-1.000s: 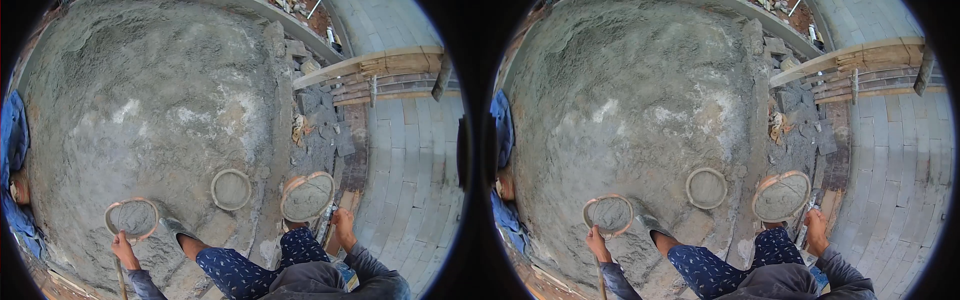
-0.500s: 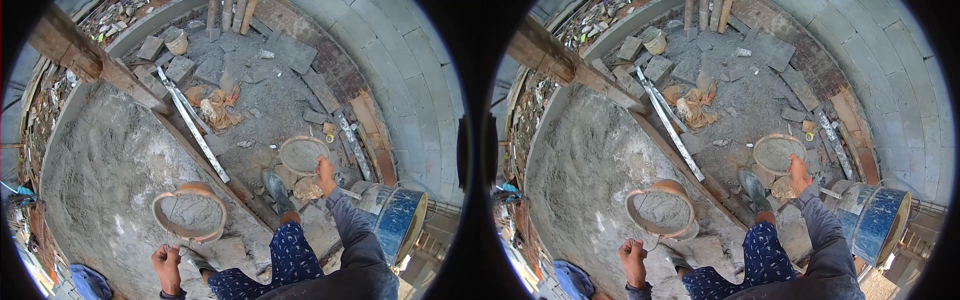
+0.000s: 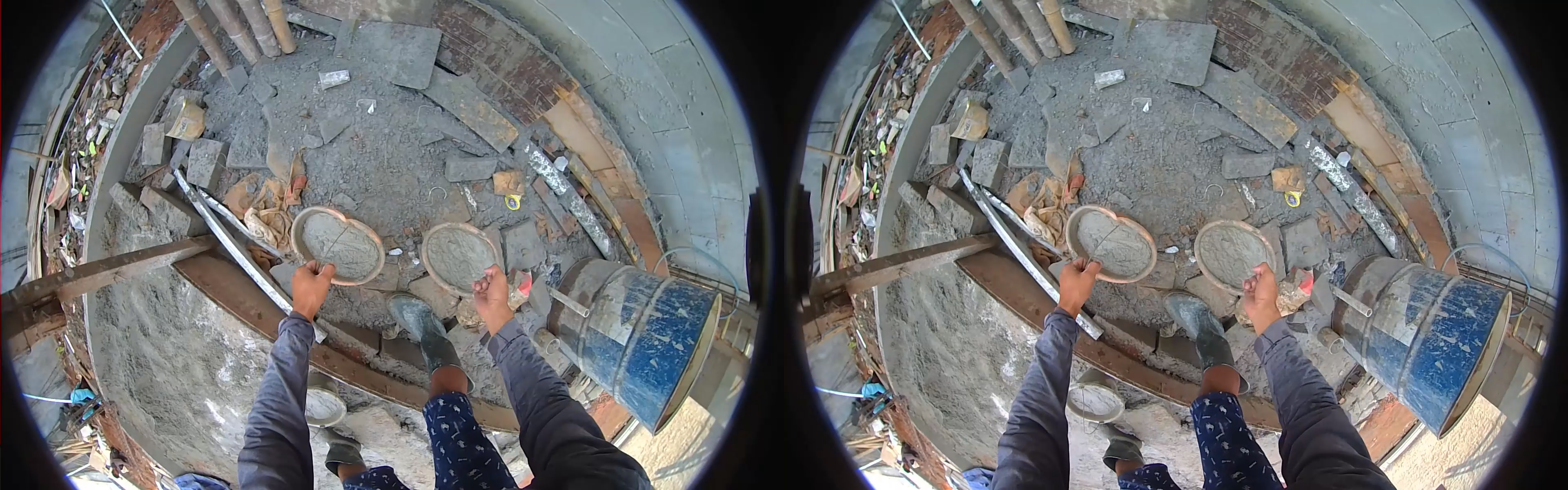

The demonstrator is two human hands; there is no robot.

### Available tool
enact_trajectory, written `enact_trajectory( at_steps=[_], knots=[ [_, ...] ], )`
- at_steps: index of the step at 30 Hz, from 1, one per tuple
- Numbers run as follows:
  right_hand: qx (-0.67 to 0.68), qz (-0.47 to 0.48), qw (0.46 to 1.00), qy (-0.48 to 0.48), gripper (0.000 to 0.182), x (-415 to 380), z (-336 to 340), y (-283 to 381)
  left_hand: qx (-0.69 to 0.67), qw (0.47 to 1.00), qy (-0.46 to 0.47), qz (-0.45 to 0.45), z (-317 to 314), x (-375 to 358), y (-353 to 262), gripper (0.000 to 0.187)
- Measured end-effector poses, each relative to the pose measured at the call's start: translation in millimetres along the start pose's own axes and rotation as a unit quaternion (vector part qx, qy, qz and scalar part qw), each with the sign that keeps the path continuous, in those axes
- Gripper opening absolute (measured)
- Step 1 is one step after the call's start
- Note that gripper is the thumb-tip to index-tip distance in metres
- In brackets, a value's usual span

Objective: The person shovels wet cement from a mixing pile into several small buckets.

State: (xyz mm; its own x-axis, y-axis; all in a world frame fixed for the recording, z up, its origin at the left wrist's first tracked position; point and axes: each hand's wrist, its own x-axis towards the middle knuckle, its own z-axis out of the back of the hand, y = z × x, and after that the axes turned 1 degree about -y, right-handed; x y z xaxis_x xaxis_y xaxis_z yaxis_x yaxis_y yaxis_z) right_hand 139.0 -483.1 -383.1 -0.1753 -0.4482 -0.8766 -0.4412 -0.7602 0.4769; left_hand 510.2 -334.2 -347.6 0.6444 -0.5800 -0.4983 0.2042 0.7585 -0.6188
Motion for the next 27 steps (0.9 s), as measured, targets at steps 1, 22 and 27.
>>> enact_trajectory(
  at_steps=[1, 22, 27],
  knots=[
    [0.009, -0.01, 1.0, 0.002, 0.019, 4, -3, 6, 0.037, 0.999, 0.003, -0.016, -11, 17, -6, 0.041],
    [-0.051, 0.033, 0.998, -0.034, 0.016, -53, -30, -36, -0.034, 0.992, -0.027, 0.121, 137, -281, 185, 0.06],
    [-0.065, 0.009, 0.998, -0.013, 0.014, -57, -24, -55, 0.015, 0.942, -0.085, 0.325, 194, -473, 275, 0.057]
  ],
)
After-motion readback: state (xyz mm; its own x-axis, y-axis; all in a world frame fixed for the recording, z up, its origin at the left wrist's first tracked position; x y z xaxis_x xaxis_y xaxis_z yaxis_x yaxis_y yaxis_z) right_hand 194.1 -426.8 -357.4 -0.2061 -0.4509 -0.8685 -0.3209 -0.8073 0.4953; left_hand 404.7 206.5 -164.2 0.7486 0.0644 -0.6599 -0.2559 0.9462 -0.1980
